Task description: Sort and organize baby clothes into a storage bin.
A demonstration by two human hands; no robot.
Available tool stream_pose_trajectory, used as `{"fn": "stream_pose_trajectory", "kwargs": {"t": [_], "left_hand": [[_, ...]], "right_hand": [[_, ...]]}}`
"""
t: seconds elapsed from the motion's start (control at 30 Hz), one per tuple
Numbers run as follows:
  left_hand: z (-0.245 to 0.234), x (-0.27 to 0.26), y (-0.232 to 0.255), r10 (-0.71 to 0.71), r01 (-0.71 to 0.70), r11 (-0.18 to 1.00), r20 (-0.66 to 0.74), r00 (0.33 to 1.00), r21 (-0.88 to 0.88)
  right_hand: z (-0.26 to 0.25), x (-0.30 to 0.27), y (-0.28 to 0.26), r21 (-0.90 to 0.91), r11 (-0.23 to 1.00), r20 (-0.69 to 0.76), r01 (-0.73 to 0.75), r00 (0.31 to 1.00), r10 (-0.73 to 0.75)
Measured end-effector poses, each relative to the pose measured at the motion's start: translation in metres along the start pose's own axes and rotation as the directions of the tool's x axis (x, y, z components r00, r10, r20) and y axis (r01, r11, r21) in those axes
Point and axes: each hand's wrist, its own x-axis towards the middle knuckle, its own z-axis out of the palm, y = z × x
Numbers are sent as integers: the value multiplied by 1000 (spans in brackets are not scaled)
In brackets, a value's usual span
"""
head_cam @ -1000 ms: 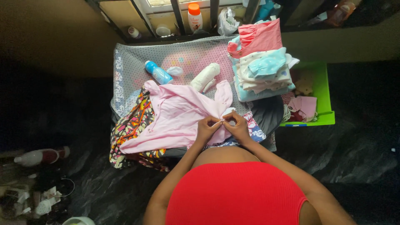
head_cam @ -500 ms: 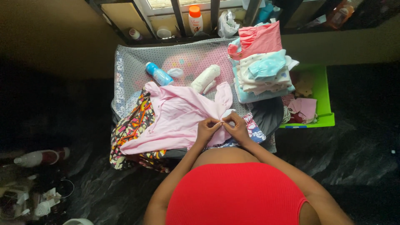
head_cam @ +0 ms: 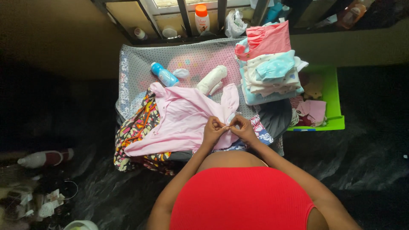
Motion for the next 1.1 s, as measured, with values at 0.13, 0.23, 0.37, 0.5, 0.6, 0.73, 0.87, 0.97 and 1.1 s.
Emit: {"fn": "stream_pose_trajectory", "kwargs": {"t": [0.13, 0.23, 0.37, 0.5, 0.6, 0.73, 0.87, 0.97, 1.1], "left_hand": [[8, -7, 20, 17, -14, 997, -42, 999, 76], [10, -8, 22, 25, -15, 993, -79, 997, 118], [12, -10, 20, 82, -32, 951, -149, 985, 306], [9, -4, 7, 120, -63, 938, -147, 982, 342], [2, 1, -3, 85, -66, 976, -84, 993, 207], [-6, -2, 13, 50, -37, 960, -42, 998, 277], [-13, -12, 40, -7, 2, 821, 6, 1000, 571], [-15, -19, 39, 19, -55, 764, 63, 998, 643], [-14, -22, 33, 97, -191, 741, 179, 979, 643]], "right_hand": [[0, -2, -1, 30, 999, 39, 28, 999, -29], [4, -2, -9, -18, 996, 44, 85, 995, -84], [8, -3, -15, -176, 980, 19, 89, 996, -87], [7, 0, -12, -258, 964, -6, 72, 997, -76], [3, 4, -9, -212, 975, 2, 65, 998, -66], [-10, 4, -10, -155, 988, -46, 20, 999, -27], [-39, 0, 14, -171, 981, -134, -90, 989, 67], [-45, -3, 0, -415, 902, -139, -118, 988, 65], [-22, 6, -67, -773, 621, -73, 129, 954, -289]]}}
